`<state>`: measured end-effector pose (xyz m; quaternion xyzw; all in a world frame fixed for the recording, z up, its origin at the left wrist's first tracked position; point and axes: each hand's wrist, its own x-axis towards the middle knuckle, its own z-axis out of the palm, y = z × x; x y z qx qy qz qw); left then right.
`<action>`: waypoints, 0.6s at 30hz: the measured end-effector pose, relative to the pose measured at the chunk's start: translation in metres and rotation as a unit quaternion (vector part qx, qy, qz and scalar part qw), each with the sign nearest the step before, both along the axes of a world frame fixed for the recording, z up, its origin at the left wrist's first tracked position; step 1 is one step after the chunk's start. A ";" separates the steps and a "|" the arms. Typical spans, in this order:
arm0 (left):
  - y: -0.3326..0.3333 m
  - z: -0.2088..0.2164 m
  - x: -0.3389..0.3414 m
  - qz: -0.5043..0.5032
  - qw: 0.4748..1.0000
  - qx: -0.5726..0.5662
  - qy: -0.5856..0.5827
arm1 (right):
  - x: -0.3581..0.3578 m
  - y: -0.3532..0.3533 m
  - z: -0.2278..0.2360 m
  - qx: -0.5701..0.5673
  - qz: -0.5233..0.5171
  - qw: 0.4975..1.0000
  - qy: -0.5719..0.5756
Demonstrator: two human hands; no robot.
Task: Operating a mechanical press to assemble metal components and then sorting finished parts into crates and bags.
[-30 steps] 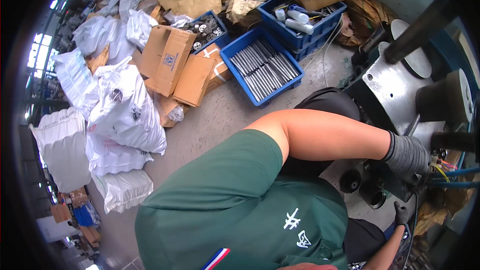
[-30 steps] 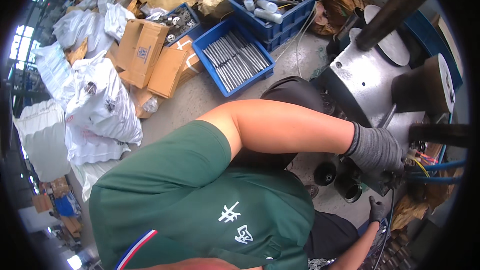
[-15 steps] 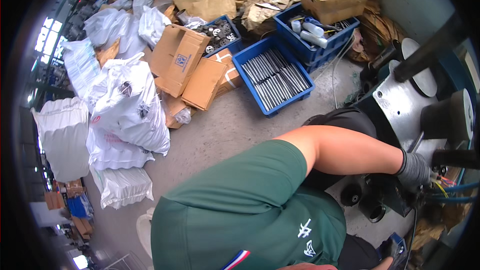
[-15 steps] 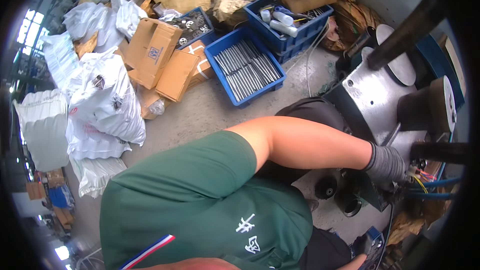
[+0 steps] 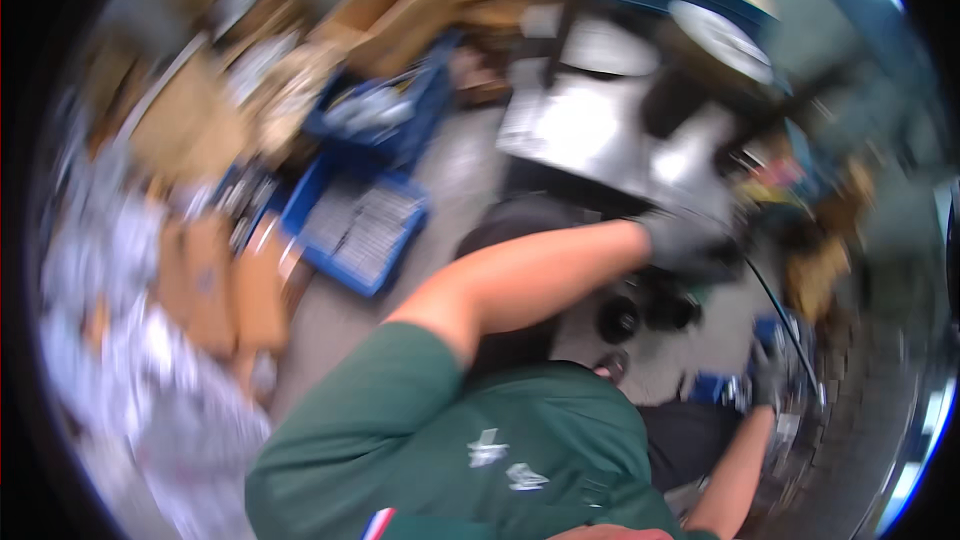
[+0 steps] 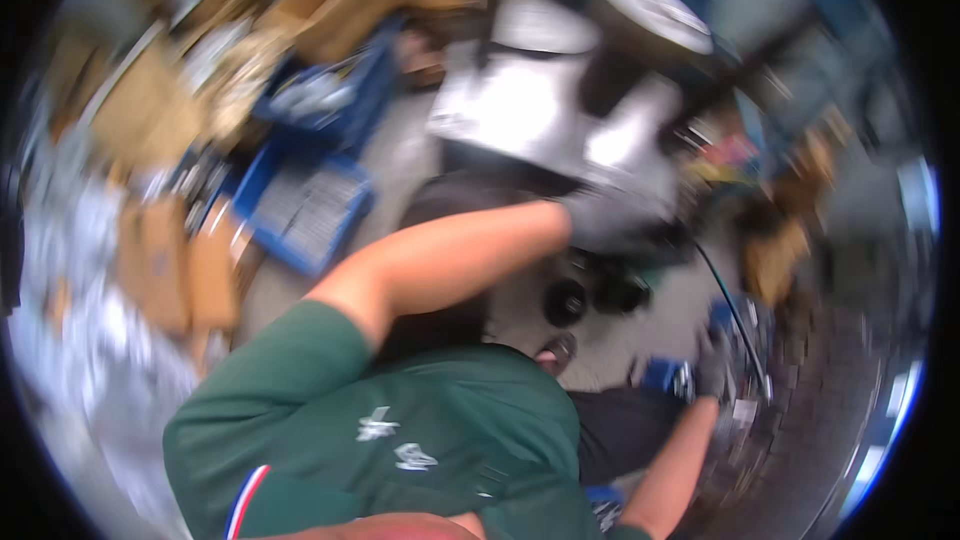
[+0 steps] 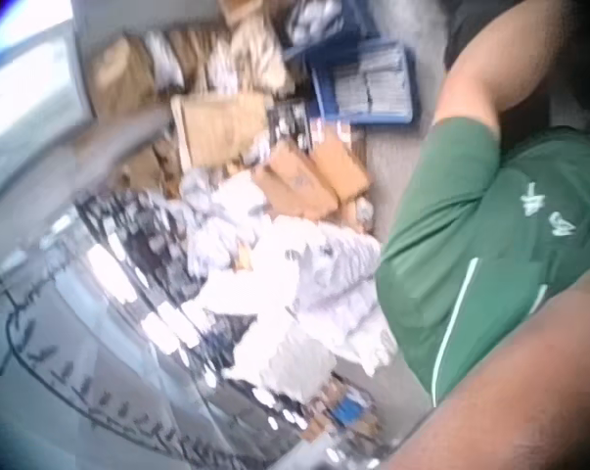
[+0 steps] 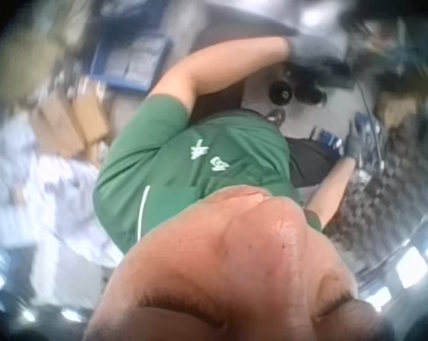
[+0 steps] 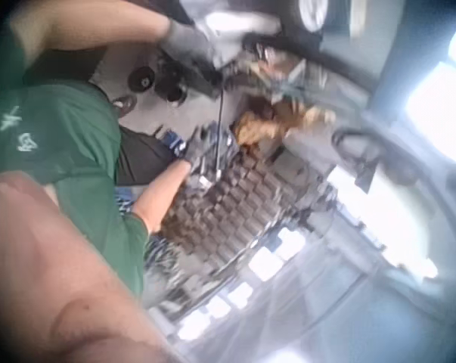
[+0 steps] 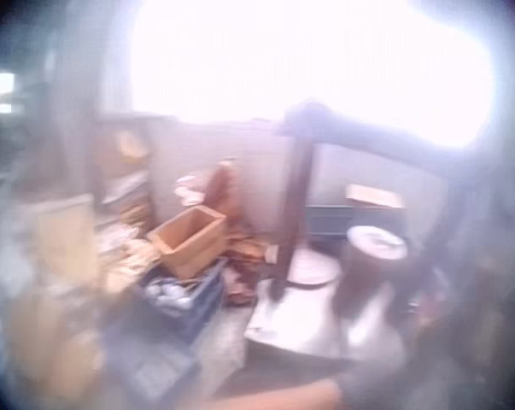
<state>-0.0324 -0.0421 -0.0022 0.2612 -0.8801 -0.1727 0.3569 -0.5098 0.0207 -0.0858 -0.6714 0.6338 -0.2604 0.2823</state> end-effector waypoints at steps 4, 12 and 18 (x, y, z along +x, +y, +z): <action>0.020 0.004 -0.017 0.018 0.985 0.157 -0.065 | 0.161 0.098 -0.009 -0.125 -0.101 0.966 -0.202; 0.074 -0.035 -0.065 -0.021 0.860 0.488 0.147 | 0.225 0.122 -0.139 -0.030 -0.229 0.966 -0.114; 0.144 -0.169 -0.093 0.096 0.864 0.467 0.164 | 0.208 0.121 -0.097 -0.095 -0.437 0.819 -0.360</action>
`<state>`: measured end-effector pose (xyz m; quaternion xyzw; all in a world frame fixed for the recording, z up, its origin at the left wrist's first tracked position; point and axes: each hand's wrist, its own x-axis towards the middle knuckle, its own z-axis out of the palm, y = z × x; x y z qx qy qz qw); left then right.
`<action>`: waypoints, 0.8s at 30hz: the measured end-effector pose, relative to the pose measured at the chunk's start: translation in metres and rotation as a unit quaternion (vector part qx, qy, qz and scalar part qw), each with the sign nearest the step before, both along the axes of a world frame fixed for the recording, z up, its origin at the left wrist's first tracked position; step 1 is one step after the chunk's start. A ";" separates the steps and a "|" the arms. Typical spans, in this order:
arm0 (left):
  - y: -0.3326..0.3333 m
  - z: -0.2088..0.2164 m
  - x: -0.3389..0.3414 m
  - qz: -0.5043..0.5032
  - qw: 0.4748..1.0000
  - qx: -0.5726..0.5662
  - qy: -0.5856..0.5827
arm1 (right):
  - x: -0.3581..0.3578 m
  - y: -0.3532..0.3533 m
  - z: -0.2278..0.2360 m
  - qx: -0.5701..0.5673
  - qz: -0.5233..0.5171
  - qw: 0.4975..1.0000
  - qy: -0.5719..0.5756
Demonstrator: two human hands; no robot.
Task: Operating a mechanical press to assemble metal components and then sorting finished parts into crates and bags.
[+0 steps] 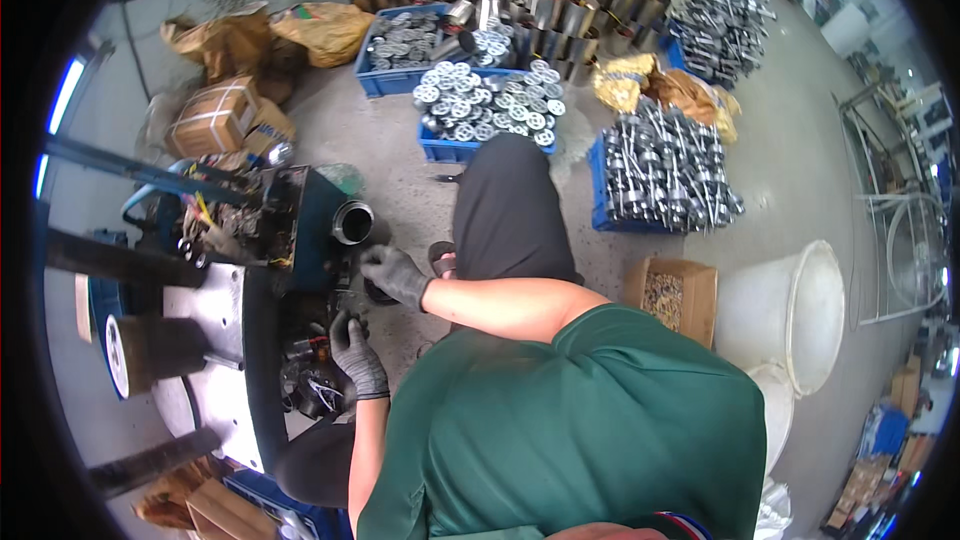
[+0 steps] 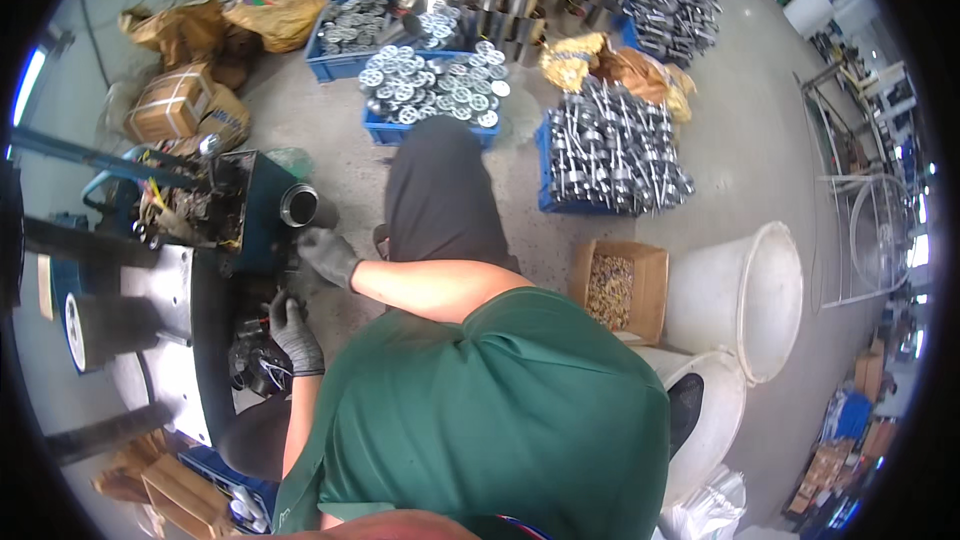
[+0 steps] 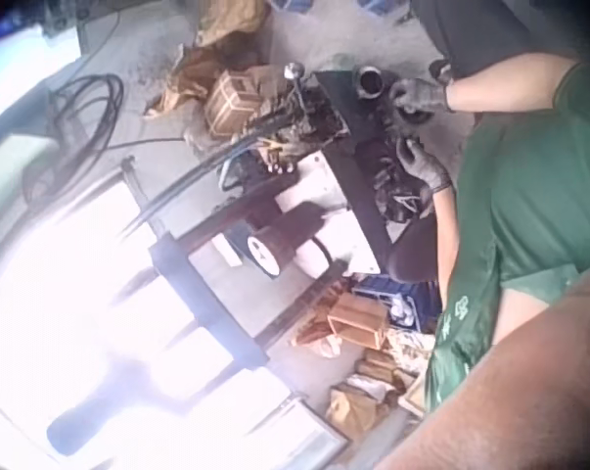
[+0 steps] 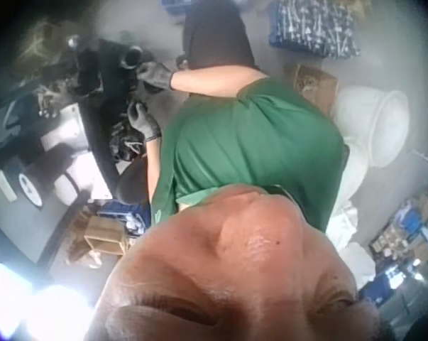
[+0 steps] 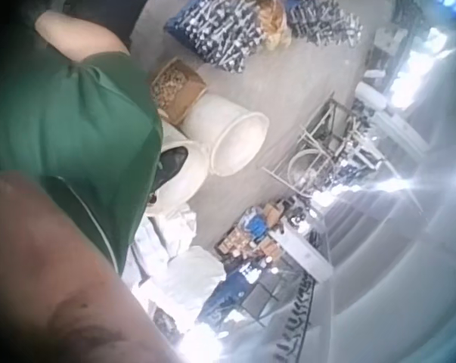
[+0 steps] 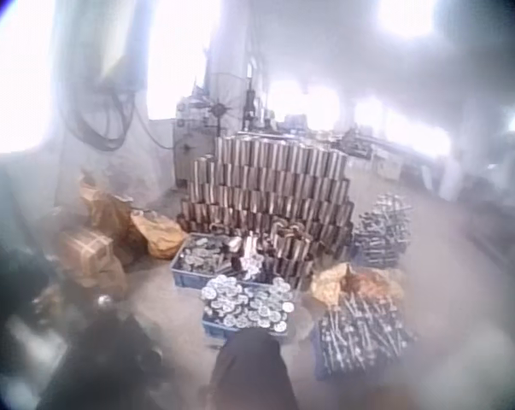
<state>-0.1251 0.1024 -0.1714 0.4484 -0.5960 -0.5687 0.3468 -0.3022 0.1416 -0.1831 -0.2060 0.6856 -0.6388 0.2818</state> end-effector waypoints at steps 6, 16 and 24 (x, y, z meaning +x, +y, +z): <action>-0.031 -0.049 0.015 -0.025 0.999 -0.037 -0.031 | -0.113 0.088 0.131 -0.413 0.102 0.889 -0.173; -0.041 0.061 -0.008 -0.120 0.970 -0.176 -0.114 | -0.379 0.330 0.068 0.349 0.140 0.811 0.448; -0.074 0.190 -0.055 -0.277 0.840 -0.330 -0.331 | -0.329 0.371 0.013 0.611 0.071 0.645 0.454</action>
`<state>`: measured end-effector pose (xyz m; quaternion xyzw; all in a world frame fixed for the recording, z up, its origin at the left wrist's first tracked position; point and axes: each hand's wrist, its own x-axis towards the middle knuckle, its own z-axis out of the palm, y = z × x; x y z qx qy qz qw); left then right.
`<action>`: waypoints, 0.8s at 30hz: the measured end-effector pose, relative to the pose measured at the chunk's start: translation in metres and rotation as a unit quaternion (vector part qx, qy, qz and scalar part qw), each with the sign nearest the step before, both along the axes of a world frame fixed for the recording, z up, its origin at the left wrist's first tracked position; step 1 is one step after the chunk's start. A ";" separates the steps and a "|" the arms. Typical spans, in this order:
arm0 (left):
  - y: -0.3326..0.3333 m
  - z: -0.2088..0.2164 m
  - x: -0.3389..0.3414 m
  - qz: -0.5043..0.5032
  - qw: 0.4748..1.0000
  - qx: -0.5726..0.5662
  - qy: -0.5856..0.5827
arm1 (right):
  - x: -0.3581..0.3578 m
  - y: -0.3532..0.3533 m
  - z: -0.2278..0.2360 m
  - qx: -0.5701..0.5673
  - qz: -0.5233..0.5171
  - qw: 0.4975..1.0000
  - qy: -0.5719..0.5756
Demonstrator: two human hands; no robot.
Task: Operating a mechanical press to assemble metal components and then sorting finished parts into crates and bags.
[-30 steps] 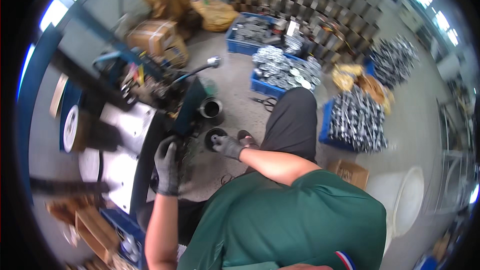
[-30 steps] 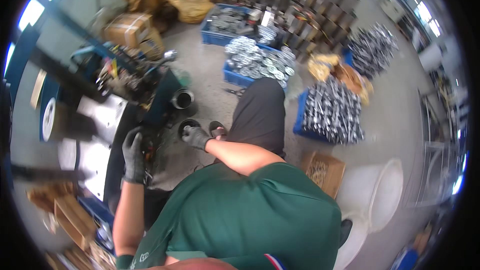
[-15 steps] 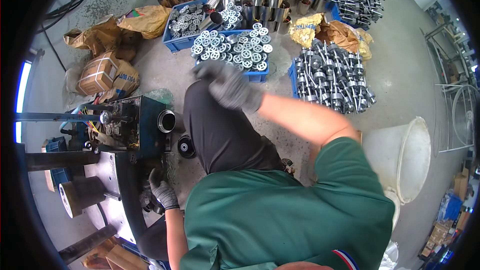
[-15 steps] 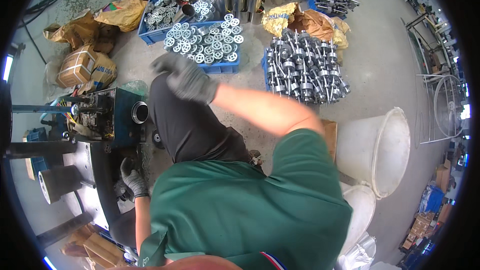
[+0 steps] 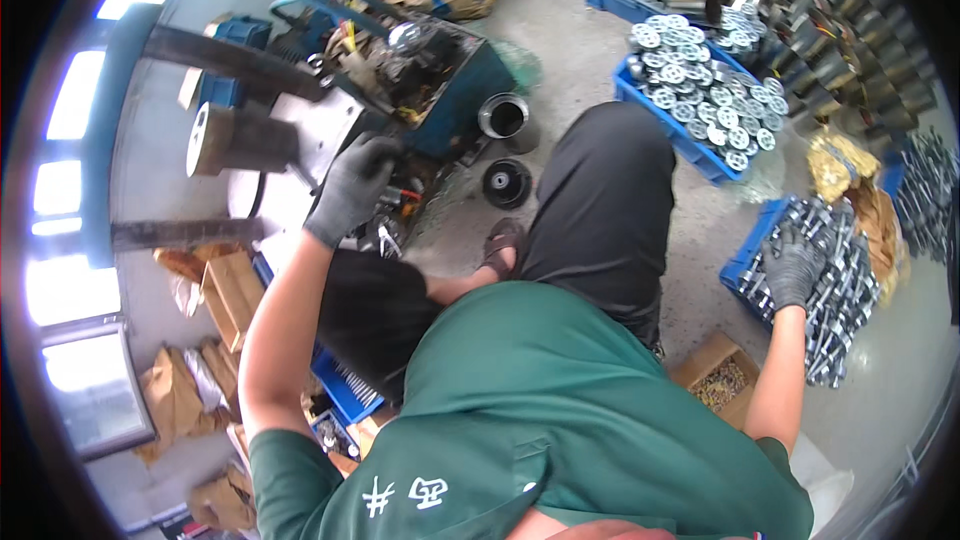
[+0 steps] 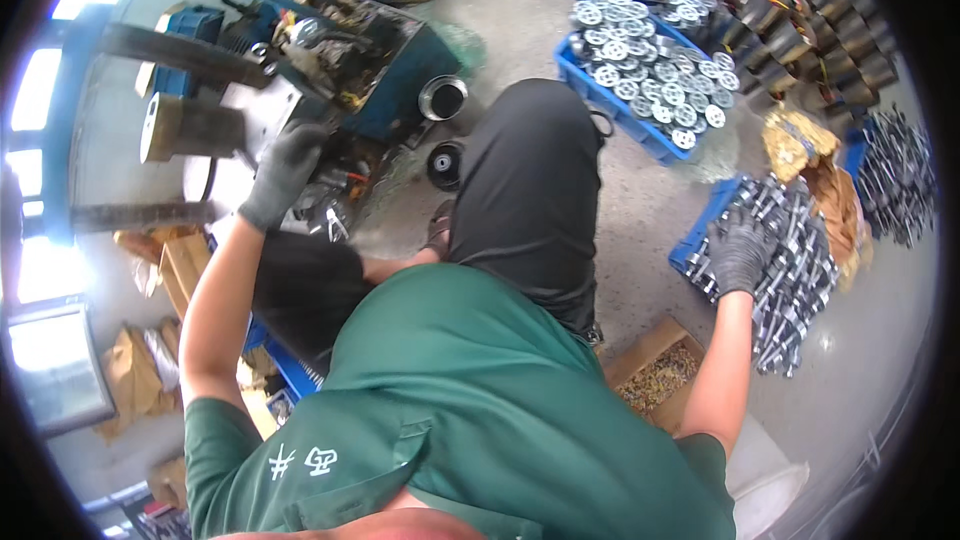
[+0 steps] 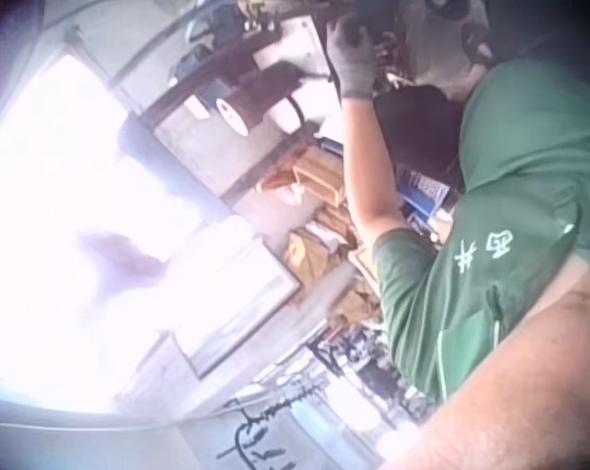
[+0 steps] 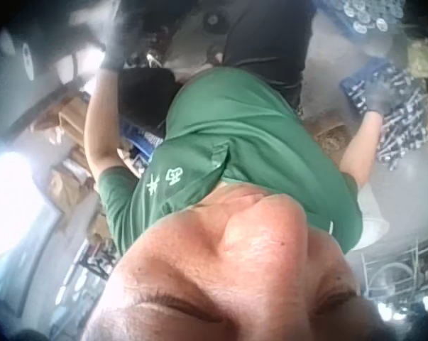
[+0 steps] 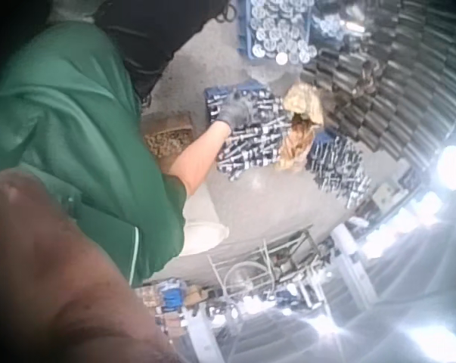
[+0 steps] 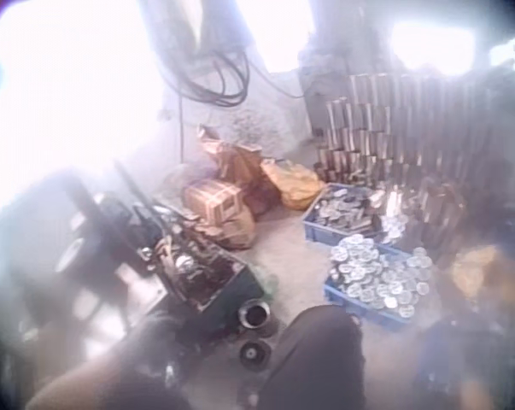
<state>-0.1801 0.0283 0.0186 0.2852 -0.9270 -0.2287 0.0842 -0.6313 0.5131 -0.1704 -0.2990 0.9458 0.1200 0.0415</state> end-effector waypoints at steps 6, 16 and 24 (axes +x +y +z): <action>-0.025 -0.036 -0.071 -0.070 0.996 0.053 0.015 | 0.003 -0.015 0.003 -0.006 -0.032 0.999 0.037; -0.052 -0.120 -0.160 -0.168 0.985 0.021 -0.046 | 0.003 -0.027 -0.002 0.046 -0.066 0.995 0.066; -0.065 -0.136 -0.189 -0.222 0.972 0.072 -0.028 | -0.061 0.002 -0.013 -0.026 -0.112 0.968 -0.222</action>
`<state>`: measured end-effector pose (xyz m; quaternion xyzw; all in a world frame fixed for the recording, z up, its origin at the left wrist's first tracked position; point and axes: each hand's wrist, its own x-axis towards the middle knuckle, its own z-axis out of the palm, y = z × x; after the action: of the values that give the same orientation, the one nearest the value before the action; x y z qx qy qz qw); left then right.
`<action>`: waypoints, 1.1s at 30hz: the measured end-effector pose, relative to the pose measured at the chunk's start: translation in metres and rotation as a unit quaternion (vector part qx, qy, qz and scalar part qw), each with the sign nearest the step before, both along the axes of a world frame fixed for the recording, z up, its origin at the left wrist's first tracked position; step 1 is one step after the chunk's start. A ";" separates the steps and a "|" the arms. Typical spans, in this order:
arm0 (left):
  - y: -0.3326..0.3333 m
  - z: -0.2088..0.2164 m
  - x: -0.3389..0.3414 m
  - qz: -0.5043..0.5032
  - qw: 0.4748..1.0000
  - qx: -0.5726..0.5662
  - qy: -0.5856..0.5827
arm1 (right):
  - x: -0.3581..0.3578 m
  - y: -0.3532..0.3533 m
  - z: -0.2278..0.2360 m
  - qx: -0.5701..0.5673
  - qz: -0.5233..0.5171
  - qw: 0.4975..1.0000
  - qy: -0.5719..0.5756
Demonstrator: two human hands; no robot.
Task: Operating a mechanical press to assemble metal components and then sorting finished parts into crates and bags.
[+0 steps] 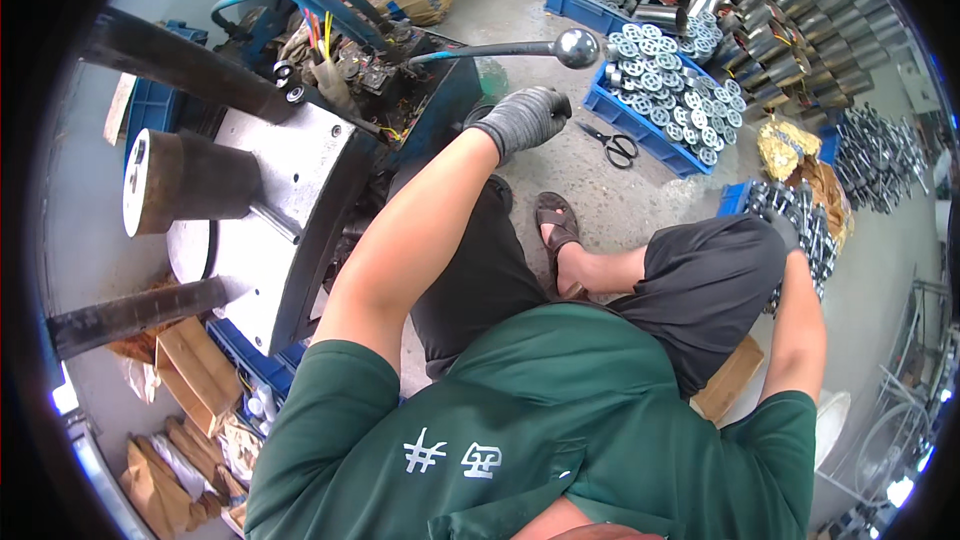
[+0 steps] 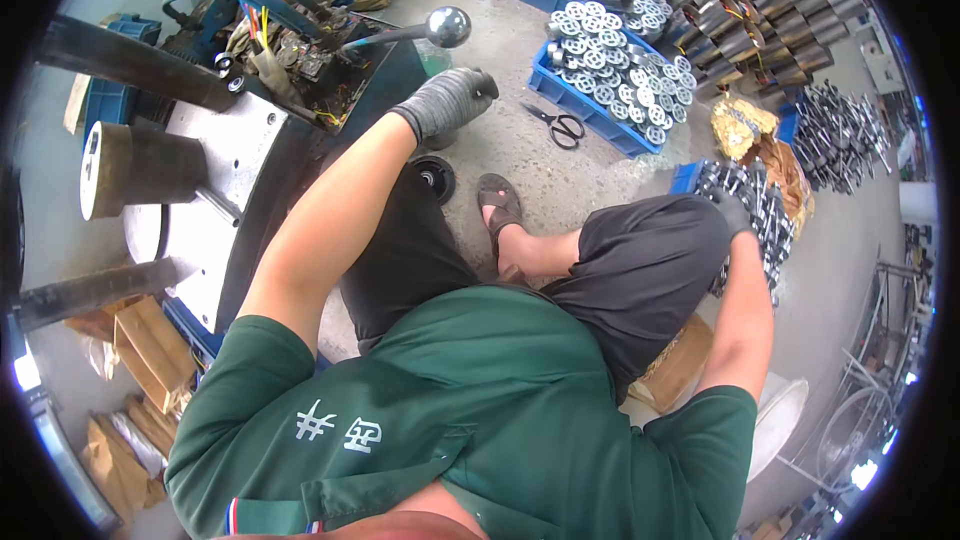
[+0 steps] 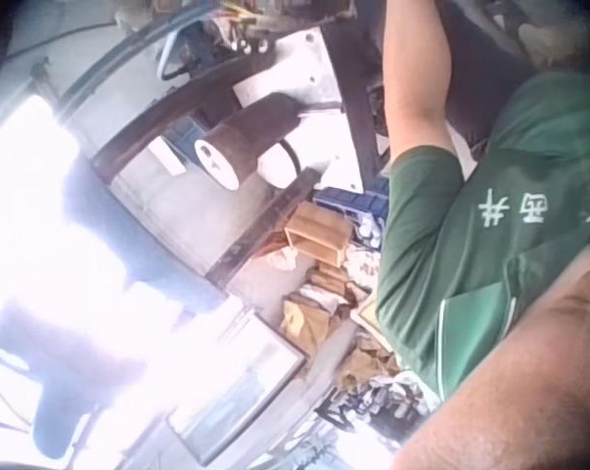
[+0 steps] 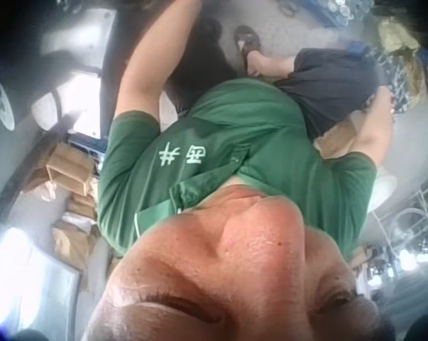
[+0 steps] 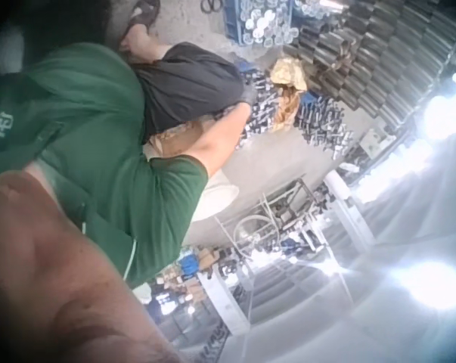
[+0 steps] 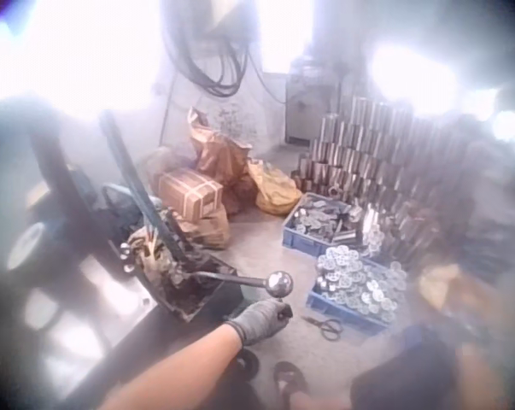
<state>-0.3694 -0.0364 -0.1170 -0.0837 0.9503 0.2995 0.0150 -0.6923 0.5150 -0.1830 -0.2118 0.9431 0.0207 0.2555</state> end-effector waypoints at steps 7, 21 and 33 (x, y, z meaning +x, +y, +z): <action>0.027 -0.021 -0.053 0.009 0.997 0.042 0.057 | 0.012 -0.081 0.120 -0.081 0.143 0.982 0.093; 0.038 0.028 -0.052 0.160 0.966 0.042 0.200 | 0.046 -0.081 0.123 -0.401 0.093 0.911 -0.008; -0.016 -0.018 0.079 0.276 0.957 0.020 0.091 | -0.029 0.005 0.152 -0.376 0.217 0.850 0.298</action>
<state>-0.2905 -0.0525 -0.1354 -0.3151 0.8812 0.3173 -0.1533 -0.7216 0.5199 -0.0307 -0.4744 0.8400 -0.2182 -0.1474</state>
